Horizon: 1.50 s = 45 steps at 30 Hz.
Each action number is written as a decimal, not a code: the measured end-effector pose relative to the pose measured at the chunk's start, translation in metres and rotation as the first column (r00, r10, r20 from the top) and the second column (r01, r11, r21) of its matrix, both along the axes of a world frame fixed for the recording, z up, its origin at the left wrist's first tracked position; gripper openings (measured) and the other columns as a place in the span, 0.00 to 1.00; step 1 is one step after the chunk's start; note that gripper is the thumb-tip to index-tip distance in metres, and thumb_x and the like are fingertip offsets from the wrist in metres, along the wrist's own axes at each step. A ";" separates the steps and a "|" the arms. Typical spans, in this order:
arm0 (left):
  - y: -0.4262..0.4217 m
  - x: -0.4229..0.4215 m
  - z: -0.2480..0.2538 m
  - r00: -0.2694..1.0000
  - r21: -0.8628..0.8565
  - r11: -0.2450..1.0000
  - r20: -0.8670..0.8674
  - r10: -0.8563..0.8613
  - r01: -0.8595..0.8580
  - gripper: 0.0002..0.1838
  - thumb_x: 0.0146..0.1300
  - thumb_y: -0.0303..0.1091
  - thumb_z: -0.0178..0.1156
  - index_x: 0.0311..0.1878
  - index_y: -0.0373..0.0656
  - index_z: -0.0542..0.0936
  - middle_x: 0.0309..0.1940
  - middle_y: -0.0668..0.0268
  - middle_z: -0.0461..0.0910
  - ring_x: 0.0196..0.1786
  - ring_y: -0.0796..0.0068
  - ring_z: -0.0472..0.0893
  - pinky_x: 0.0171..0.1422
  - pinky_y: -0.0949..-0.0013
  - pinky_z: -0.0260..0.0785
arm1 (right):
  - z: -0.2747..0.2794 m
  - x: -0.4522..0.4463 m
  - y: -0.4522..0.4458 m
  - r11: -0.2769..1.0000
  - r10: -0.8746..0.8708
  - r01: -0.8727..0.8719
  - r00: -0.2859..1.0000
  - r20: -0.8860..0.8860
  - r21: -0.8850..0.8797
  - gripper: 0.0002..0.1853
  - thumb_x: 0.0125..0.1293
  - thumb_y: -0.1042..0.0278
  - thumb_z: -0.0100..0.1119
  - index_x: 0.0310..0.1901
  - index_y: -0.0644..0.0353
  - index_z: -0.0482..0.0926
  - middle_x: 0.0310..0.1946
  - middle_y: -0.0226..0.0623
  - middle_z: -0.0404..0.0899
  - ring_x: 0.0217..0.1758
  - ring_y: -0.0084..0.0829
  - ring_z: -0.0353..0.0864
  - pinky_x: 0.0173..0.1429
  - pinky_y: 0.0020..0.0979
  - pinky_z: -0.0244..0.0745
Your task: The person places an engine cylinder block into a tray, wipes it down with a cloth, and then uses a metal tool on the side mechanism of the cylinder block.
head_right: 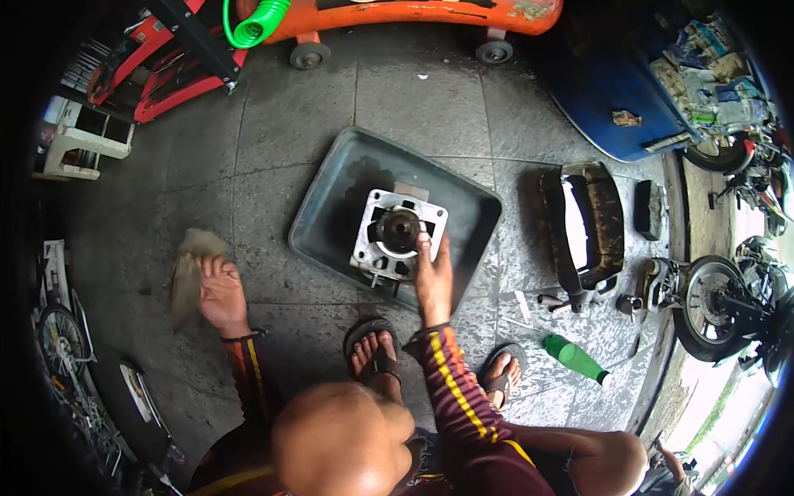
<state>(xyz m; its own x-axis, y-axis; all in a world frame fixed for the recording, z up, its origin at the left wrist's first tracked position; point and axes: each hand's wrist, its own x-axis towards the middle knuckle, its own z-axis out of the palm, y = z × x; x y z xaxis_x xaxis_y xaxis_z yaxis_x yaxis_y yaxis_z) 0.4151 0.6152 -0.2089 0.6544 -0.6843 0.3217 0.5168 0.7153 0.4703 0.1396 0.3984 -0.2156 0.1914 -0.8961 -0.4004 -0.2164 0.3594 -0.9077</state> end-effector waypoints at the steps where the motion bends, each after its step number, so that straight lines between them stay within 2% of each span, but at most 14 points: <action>1: 0.003 -0.012 0.009 0.988 0.201 0.972 -0.062 0.140 -0.125 0.13 0.75 0.40 0.50 0.54 0.44 0.73 0.52 0.62 0.74 0.55 0.68 0.75 0.63 0.66 0.68 | 0.001 -0.005 -0.006 0.996 0.036 -0.038 0.999 0.034 0.077 0.45 0.72 0.35 0.54 0.74 0.69 0.60 0.68 0.49 0.70 0.70 0.36 0.69 0.73 0.32 0.62; 2: 0.011 -0.023 0.015 0.952 0.400 0.888 -0.100 0.288 -0.227 0.10 0.73 0.39 0.52 0.51 0.45 0.71 0.50 0.64 0.72 0.52 0.68 0.75 0.63 0.64 0.66 | 0.001 -0.010 -0.010 0.985 0.069 -0.078 0.996 0.064 0.154 0.47 0.71 0.34 0.54 0.75 0.69 0.59 0.69 0.50 0.69 0.71 0.36 0.69 0.73 0.32 0.62; 3: 0.018 -0.028 0.016 0.927 0.508 0.819 -0.096 0.361 -0.267 0.11 0.73 0.39 0.53 0.52 0.45 0.71 0.51 0.64 0.72 0.52 0.68 0.74 0.63 0.64 0.67 | 0.015 -0.009 -0.011 0.983 0.057 -0.063 0.997 0.043 0.171 0.39 0.73 0.39 0.54 0.71 0.66 0.65 0.64 0.44 0.75 0.67 0.32 0.72 0.70 0.31 0.65; 5: 0.029 -0.034 0.009 0.939 0.592 0.747 0.052 0.339 -0.302 0.12 0.73 0.39 0.53 0.53 0.44 0.70 0.52 0.63 0.71 0.53 0.69 0.74 0.63 0.64 0.67 | 0.009 -0.013 -0.012 0.980 0.095 -0.107 0.993 0.076 0.168 0.42 0.72 0.37 0.55 0.73 0.67 0.61 0.66 0.46 0.72 0.69 0.34 0.70 0.72 0.32 0.62; 12: 0.046 -0.067 -0.042 0.755 0.619 0.616 0.653 -0.061 -0.486 0.17 0.73 0.38 0.56 0.59 0.42 0.69 0.58 0.59 0.70 0.54 0.70 0.74 0.62 0.63 0.70 | -0.018 -0.031 -0.014 0.960 0.190 -0.198 0.980 0.061 0.196 0.50 0.71 0.32 0.52 0.76 0.71 0.52 0.71 0.50 0.66 0.73 0.36 0.65 0.75 0.31 0.57; 16: 0.043 -0.108 -0.050 0.878 0.782 0.524 0.462 -0.124 -0.337 0.19 0.72 0.38 0.56 0.60 0.41 0.70 0.57 0.59 0.72 0.56 0.68 0.74 0.63 0.62 0.69 | -0.001 -0.029 -0.010 0.951 0.235 -0.237 0.971 0.030 0.200 0.51 0.71 0.32 0.52 0.76 0.72 0.51 0.70 0.50 0.67 0.73 0.36 0.66 0.75 0.31 0.58; 19: 0.037 -0.131 -0.056 0.924 0.849 0.470 0.350 -0.157 -0.241 0.20 0.71 0.38 0.57 0.61 0.41 0.70 0.57 0.59 0.73 0.57 0.66 0.74 0.63 0.61 0.69 | -0.034 -0.034 -0.006 0.971 0.074 -0.086 0.995 0.061 0.221 0.50 0.71 0.34 0.54 0.76 0.72 0.51 0.70 0.49 0.67 0.73 0.35 0.66 0.74 0.32 0.59; 28: -0.016 -0.167 -0.079 0.915 0.942 0.328 0.198 -0.351 -0.078 0.23 0.69 0.37 0.59 0.63 0.39 0.71 0.57 0.58 0.76 0.59 0.62 0.75 0.65 0.57 0.69 | -0.031 0.025 -0.001 0.978 -0.142 0.092 0.950 0.277 0.187 0.45 0.73 0.45 0.58 0.79 0.63 0.48 0.73 0.45 0.63 0.73 0.34 0.66 0.73 0.31 0.63; 34: -0.014 -0.171 -0.090 0.856 0.986 0.140 0.152 -0.495 -0.094 0.25 0.67 0.36 0.60 0.65 0.38 0.72 0.57 0.58 0.78 0.61 0.58 0.76 0.66 0.55 0.69 | -0.035 0.094 -0.013 0.991 -0.119 0.110 0.985 0.122 0.079 0.53 0.64 0.29 0.59 0.80 0.53 0.48 0.63 0.60 0.75 0.68 0.48 0.74 0.71 0.36 0.66; 36: 0.029 -0.170 -0.133 0.763 0.970 0.108 0.238 -0.601 -0.217 0.31 0.66 0.38 0.63 0.69 0.38 0.67 0.60 0.56 0.75 0.63 0.60 0.75 0.67 0.55 0.68 | -0.017 0.114 -0.019 0.992 -0.081 0.079 0.996 0.024 0.096 0.55 0.63 0.27 0.58 0.80 0.50 0.46 0.59 0.66 0.76 0.64 0.56 0.77 0.68 0.41 0.70; 37: 0.051 -0.170 -0.149 0.715 0.962 0.102 0.258 -0.649 -0.255 0.33 0.65 0.38 0.64 0.70 0.38 0.66 0.61 0.56 0.75 0.63 0.61 0.75 0.67 0.55 0.68 | -0.007 0.123 -0.023 0.991 -0.077 0.073 0.997 0.032 0.116 0.55 0.62 0.28 0.59 0.80 0.52 0.46 0.60 0.64 0.76 0.65 0.53 0.77 0.68 0.39 0.68; 38: 0.063 -0.174 -0.151 0.873 0.935 0.352 0.136 -0.469 0.044 0.35 0.66 0.40 0.64 0.72 0.38 0.63 0.63 0.55 0.73 0.64 0.61 0.74 0.68 0.55 0.68 | 0.000 0.132 -0.027 0.988 -0.072 0.066 0.996 0.043 0.138 0.56 0.62 0.29 0.60 0.80 0.54 0.46 0.61 0.63 0.76 0.65 0.51 0.77 0.69 0.37 0.67; 40: 0.067 -0.171 -0.114 0.933 0.769 0.569 -0.094 -0.349 0.290 0.38 0.66 0.41 0.64 0.74 0.38 0.60 0.65 0.55 0.72 0.65 0.62 0.74 0.68 0.56 0.68 | -0.002 0.142 -0.034 0.988 0.008 0.000 0.999 -0.049 0.152 0.57 0.62 0.26 0.57 0.80 0.54 0.43 0.57 0.67 0.77 0.63 0.59 0.78 0.67 0.41 0.70; 45: 0.038 -0.154 -0.046 0.962 0.793 0.577 -0.041 -0.268 0.195 0.36 0.68 0.41 0.62 0.74 0.38 0.61 0.66 0.55 0.71 0.66 0.62 0.73 0.70 0.57 0.65 | 0.001 0.133 -0.035 0.980 0.001 -0.007 1.000 0.030 0.200 0.57 0.63 0.28 0.56 0.81 0.53 0.37 0.60 0.71 0.71 0.64 0.64 0.74 0.68 0.49 0.68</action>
<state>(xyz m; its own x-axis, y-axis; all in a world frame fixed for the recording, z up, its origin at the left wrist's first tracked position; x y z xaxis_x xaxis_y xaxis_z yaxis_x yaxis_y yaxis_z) 0.2615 0.6532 -0.2547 0.4358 -0.8185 -0.3743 0.5477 -0.0888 0.8320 0.2725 0.3630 -0.2150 0.2093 -0.7975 -0.5659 -0.1923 0.5339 -0.8234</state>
